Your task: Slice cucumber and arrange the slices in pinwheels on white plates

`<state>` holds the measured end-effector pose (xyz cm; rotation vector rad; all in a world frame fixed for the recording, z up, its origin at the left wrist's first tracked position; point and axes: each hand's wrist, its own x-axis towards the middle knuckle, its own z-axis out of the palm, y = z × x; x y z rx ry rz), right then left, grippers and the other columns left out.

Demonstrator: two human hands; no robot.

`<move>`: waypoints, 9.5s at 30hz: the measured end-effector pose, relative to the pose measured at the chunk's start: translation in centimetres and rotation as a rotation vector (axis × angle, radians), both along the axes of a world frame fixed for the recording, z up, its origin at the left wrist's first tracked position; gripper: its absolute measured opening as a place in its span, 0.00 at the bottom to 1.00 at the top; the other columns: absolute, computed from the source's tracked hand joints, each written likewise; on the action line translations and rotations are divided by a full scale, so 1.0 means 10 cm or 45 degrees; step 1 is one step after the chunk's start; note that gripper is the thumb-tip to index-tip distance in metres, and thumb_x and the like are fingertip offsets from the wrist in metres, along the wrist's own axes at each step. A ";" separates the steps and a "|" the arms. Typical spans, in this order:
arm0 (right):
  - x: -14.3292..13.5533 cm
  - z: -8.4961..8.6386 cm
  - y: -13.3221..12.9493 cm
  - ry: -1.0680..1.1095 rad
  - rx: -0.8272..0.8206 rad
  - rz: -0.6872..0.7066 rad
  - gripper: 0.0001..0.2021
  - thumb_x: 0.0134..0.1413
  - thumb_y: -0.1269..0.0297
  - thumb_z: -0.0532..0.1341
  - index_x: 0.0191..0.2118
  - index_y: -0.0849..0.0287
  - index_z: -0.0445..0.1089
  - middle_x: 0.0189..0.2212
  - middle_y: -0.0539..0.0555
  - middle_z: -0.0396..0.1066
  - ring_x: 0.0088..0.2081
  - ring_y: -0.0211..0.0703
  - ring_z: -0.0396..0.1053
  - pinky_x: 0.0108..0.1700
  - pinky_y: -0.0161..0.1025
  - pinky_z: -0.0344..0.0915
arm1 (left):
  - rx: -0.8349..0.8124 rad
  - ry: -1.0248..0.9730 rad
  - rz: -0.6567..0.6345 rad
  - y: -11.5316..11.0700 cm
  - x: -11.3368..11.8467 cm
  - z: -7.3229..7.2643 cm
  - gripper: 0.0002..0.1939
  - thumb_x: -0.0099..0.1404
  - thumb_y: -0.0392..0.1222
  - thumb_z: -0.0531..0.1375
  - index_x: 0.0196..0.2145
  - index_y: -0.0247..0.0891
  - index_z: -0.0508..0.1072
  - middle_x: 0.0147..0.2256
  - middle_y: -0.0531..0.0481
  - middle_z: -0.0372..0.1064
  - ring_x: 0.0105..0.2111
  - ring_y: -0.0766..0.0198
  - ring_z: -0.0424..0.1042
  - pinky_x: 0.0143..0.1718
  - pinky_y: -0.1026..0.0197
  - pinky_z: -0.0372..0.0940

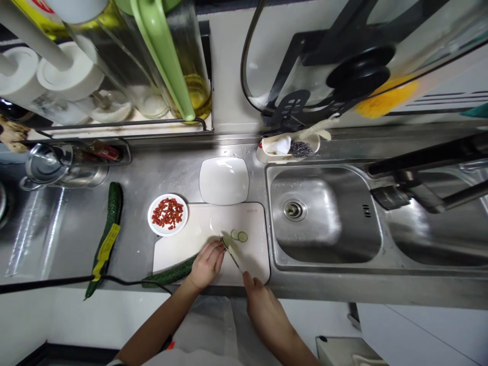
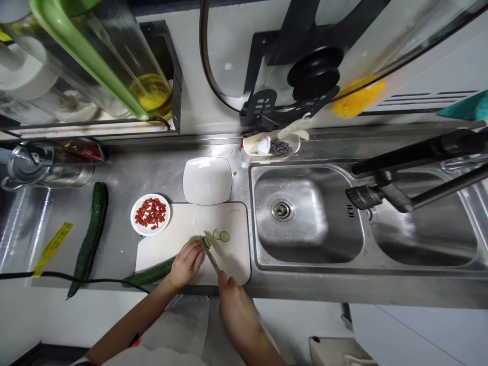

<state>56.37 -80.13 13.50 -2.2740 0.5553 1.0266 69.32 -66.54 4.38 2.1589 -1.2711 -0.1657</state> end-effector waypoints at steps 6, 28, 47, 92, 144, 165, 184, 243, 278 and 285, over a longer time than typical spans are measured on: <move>0.05 -0.03 0.01 -0.009 0.016 -0.019 0.27 0.53 0.83 0.40 0.54 0.62 0.63 0.39 0.60 0.72 0.39 0.45 0.73 0.38 0.35 0.63 | 0.005 -0.018 0.003 0.00 0.00 -0.01 0.11 0.66 0.34 0.52 0.45 0.36 0.70 0.40 0.43 0.72 0.46 0.59 0.71 0.50 0.50 0.69; 0.20 -0.18 0.05 -0.015 -0.082 0.036 0.24 0.56 0.80 0.42 0.55 0.62 0.61 0.39 0.59 0.72 0.39 0.43 0.72 0.39 0.33 0.65 | 0.011 0.027 -0.008 0.01 -0.01 -0.03 0.14 0.65 0.32 0.53 0.48 0.36 0.69 0.43 0.44 0.71 0.48 0.59 0.69 0.52 0.50 0.67; 0.27 -0.43 0.08 -0.092 -0.078 -0.074 0.23 0.56 0.80 0.43 0.55 0.63 0.61 0.38 0.59 0.72 0.37 0.42 0.72 0.34 0.32 0.63 | 0.018 0.079 -0.001 0.02 0.00 -0.02 0.15 0.65 0.32 0.55 0.49 0.36 0.69 0.44 0.44 0.71 0.49 0.59 0.69 0.53 0.51 0.66; 0.10 -0.06 0.02 -0.018 -0.015 0.002 0.25 0.53 0.84 0.41 0.50 0.62 0.64 0.36 0.59 0.72 0.37 0.44 0.73 0.36 0.34 0.64 | 0.000 0.019 -0.003 0.02 0.00 -0.02 0.12 0.66 0.32 0.52 0.45 0.35 0.70 0.42 0.43 0.71 0.47 0.59 0.70 0.51 0.51 0.68; 0.04 -0.17 -0.06 -0.208 -0.462 0.110 0.23 0.58 0.77 0.47 0.58 0.58 0.56 0.44 0.59 0.65 0.30 0.38 0.71 0.29 0.32 0.62 | -0.199 0.172 0.174 0.02 -0.03 0.22 0.10 0.64 0.32 0.54 0.43 0.37 0.69 0.39 0.44 0.69 0.44 0.60 0.69 0.45 0.53 0.68; -0.01 -0.31 -0.08 -0.337 -0.640 0.049 0.09 0.59 0.75 0.48 0.38 0.58 0.62 0.35 0.54 0.63 0.28 0.39 0.68 0.29 0.36 0.59 | 0.161 0.191 -0.304 -0.63 0.00 0.31 0.11 0.66 0.38 0.52 0.44 0.35 0.70 0.43 0.42 0.68 0.47 0.58 0.66 0.51 0.53 0.65; -0.16 -0.07 -0.06 -0.261 0.050 -0.336 0.21 0.59 0.74 0.44 0.57 0.61 0.59 0.46 0.61 0.66 0.41 0.44 0.70 0.41 0.37 0.63 | 0.057 0.280 0.182 0.02 0.03 0.17 0.13 0.65 0.37 0.55 0.48 0.39 0.69 0.45 0.44 0.69 0.47 0.58 0.68 0.49 0.51 0.67; 0.10 -0.11 0.05 -0.023 -0.015 -0.009 0.26 0.55 0.80 0.42 0.59 0.62 0.59 0.41 0.60 0.71 0.39 0.45 0.72 0.35 0.34 0.62 | -0.039 0.059 -0.008 0.04 0.04 -0.01 0.12 0.65 0.33 0.54 0.45 0.38 0.71 0.42 0.45 0.73 0.48 0.60 0.70 0.51 0.50 0.68; 0.09 -0.18 0.08 -0.073 -0.095 -0.078 0.23 0.58 0.77 0.44 0.58 0.62 0.59 0.41 0.61 0.71 0.38 0.45 0.73 0.34 0.34 0.63 | -0.042 0.057 0.010 0.04 0.02 0.02 0.13 0.65 0.32 0.55 0.47 0.36 0.70 0.43 0.44 0.72 0.48 0.60 0.70 0.52 0.51 0.68; -0.11 0.01 0.10 0.014 -0.077 -0.035 0.26 0.56 0.80 0.43 0.58 0.60 0.61 0.41 0.60 0.72 0.37 0.45 0.73 0.33 0.33 0.62 | -0.049 0.012 -0.002 0.04 0.01 0.03 0.11 0.65 0.32 0.54 0.44 0.35 0.70 0.42 0.43 0.71 0.47 0.59 0.69 0.51 0.51 0.68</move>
